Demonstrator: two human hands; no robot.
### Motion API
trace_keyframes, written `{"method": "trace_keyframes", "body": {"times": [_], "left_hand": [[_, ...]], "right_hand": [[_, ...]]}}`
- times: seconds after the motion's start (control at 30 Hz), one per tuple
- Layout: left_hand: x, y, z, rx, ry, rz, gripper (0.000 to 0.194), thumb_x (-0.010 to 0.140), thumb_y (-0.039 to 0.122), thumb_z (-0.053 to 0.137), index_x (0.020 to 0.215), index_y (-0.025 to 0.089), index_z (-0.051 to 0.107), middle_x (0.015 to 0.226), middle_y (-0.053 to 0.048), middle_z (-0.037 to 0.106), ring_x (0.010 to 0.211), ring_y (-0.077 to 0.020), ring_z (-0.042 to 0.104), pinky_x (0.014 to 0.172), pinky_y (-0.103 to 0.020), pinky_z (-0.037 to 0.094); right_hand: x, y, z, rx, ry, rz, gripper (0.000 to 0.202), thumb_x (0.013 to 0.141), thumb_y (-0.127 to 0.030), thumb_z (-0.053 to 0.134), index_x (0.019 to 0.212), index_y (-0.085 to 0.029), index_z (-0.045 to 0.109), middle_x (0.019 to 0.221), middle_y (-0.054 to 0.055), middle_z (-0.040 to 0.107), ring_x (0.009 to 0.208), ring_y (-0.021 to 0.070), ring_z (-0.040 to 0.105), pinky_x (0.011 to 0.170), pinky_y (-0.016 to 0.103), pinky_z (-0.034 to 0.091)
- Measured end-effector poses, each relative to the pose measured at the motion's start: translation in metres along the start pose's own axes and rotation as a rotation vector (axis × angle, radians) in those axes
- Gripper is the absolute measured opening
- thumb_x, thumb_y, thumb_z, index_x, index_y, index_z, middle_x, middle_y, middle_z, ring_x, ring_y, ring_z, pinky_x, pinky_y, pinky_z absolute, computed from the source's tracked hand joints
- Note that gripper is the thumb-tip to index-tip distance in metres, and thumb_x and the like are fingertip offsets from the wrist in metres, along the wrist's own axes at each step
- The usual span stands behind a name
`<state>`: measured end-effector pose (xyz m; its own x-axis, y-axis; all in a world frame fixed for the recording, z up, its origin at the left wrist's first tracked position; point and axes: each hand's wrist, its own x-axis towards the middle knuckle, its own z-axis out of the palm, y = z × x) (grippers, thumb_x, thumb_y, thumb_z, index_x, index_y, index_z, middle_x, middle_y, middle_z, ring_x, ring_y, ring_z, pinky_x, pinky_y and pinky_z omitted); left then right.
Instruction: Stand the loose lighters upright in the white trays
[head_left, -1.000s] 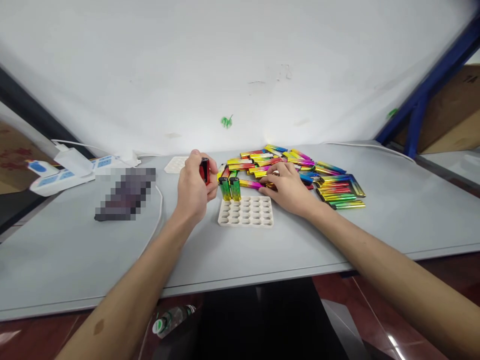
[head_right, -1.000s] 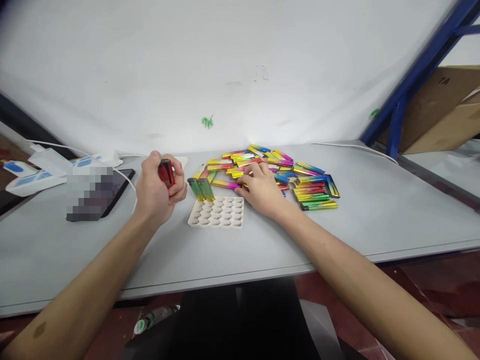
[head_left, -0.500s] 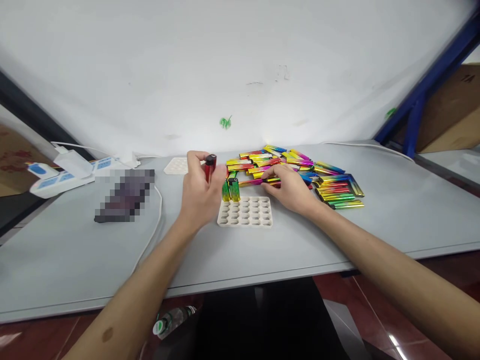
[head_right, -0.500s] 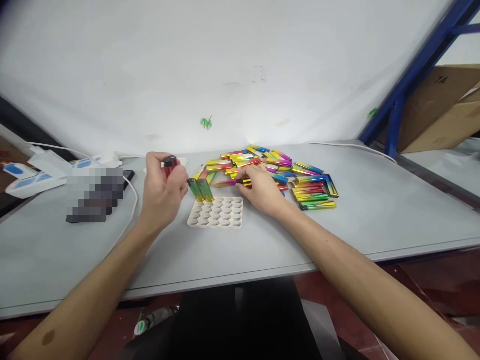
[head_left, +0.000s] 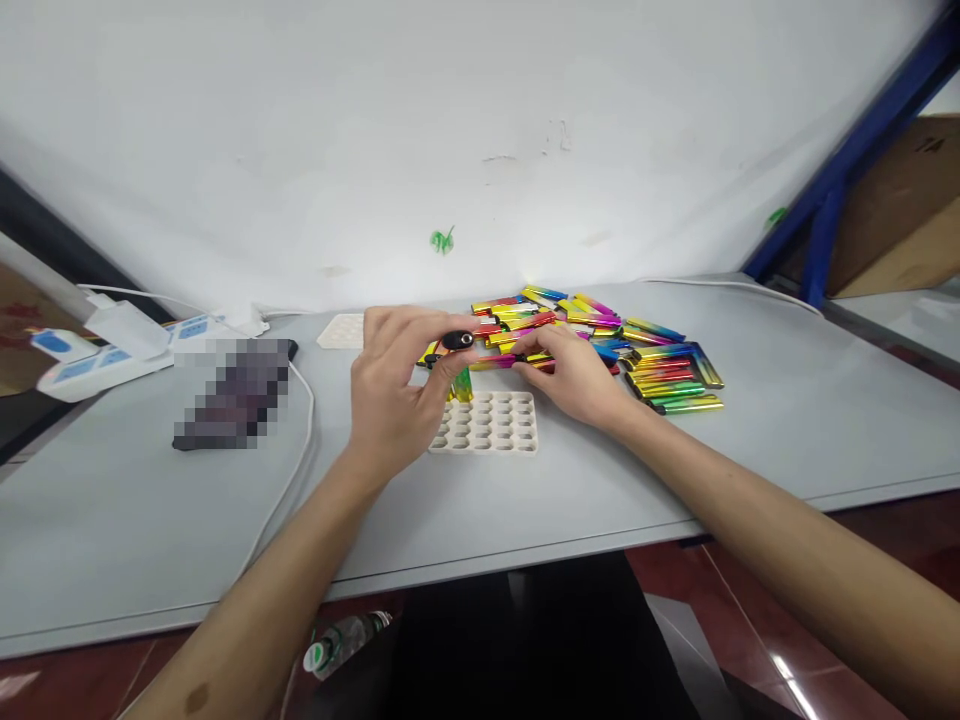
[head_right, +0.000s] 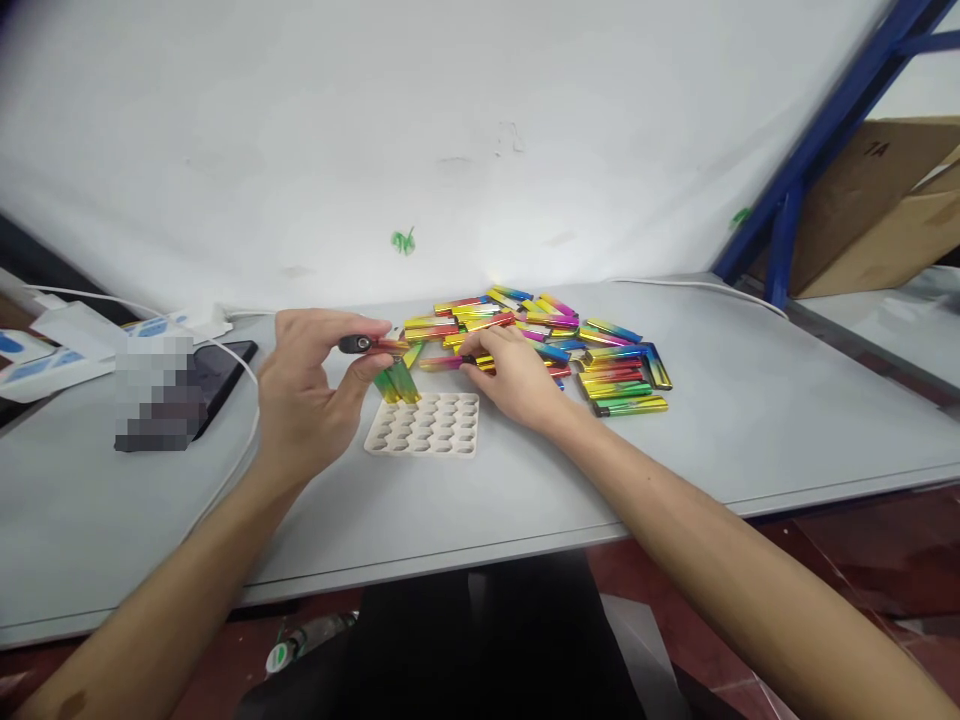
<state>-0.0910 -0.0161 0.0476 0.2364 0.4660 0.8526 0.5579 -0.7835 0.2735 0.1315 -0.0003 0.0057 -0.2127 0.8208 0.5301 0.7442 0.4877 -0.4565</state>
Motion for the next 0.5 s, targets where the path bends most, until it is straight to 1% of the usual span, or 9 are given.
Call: {"method": "trace_keyframes", "body": {"times": [0.1, 0.2, 0.27, 0.33, 0.43, 0.5], "left_hand": [[-0.005, -0.001, 0.003, -0.061, -0.016, -0.066, 0.023, 0.092, 0.039, 0.063, 0.111, 0.026, 0.063, 0.100, -0.005, 0.069, 0.096, -0.0217, 0.062, 0.089, -0.039, 0.051], [-0.008, -0.005, 0.005, -0.093, 0.033, -0.111, 0.033, 0.092, 0.036, 0.061, 0.121, 0.023, 0.056, 0.109, -0.006, 0.065, 0.095, -0.0195, 0.063, 0.089, -0.038, 0.052], [-0.007, -0.007, 0.002, -0.105, 0.046, -0.117, 0.033, 0.092, 0.034, 0.060, 0.122, 0.021, 0.054, 0.108, -0.006, 0.064, 0.093, -0.0180, 0.063, 0.087, -0.036, 0.052], [-0.005, -0.009, -0.002, -0.118, -0.007, -0.121, 0.032, 0.090, 0.032, 0.061, 0.120, 0.022, 0.055, 0.101, -0.004, 0.064, 0.087, -0.0167, 0.062, 0.084, -0.033, 0.052], [-0.002, -0.014, -0.011, -0.089, -0.135, -0.124, 0.039, 0.086, 0.030, 0.066, 0.123, 0.024, 0.056, 0.092, -0.001, 0.063, 0.076, -0.0150, 0.060, 0.075, -0.031, 0.052], [-0.001, -0.018, -0.014, -0.048, -0.207, -0.095, 0.040, 0.085, 0.030, 0.068, 0.123, 0.026, 0.058, 0.090, -0.001, 0.063, 0.072, -0.0146, 0.059, 0.072, -0.029, 0.051]], "right_hand": [[0.000, 0.001, 0.000, 0.004, -0.007, -0.003, 0.009, 0.087, -0.021, 0.064, 0.095, -0.022, 0.067, 0.100, 0.006, 0.071, 0.099, 0.0256, 0.062, 0.085, 0.041, 0.049], [-0.001, 0.003, 0.000, 0.030, -0.022, -0.002, 0.008, 0.088, -0.022, 0.064, 0.095, -0.021, 0.067, 0.101, 0.006, 0.071, 0.099, 0.0253, 0.062, 0.085, 0.041, 0.050], [-0.001, 0.004, 0.000, 0.057, -0.039, 0.003, 0.008, 0.088, -0.022, 0.063, 0.096, -0.021, 0.067, 0.102, 0.006, 0.071, 0.099, 0.0250, 0.063, 0.084, 0.041, 0.050], [-0.001, 0.004, 0.000, 0.076, -0.053, 0.007, 0.008, 0.088, -0.022, 0.063, 0.095, -0.021, 0.067, 0.103, 0.007, 0.072, 0.100, 0.0249, 0.064, 0.085, 0.041, 0.051], [-0.002, 0.004, -0.002, 0.082, -0.058, 0.020, 0.008, 0.088, -0.022, 0.063, 0.095, -0.021, 0.067, 0.103, 0.007, 0.072, 0.100, 0.0250, 0.064, 0.085, 0.042, 0.052], [-0.002, 0.003, -0.003, 0.080, -0.057, 0.029, 0.008, 0.088, -0.022, 0.063, 0.095, -0.021, 0.067, 0.103, 0.007, 0.072, 0.099, 0.0248, 0.064, 0.084, 0.042, 0.052]]}}
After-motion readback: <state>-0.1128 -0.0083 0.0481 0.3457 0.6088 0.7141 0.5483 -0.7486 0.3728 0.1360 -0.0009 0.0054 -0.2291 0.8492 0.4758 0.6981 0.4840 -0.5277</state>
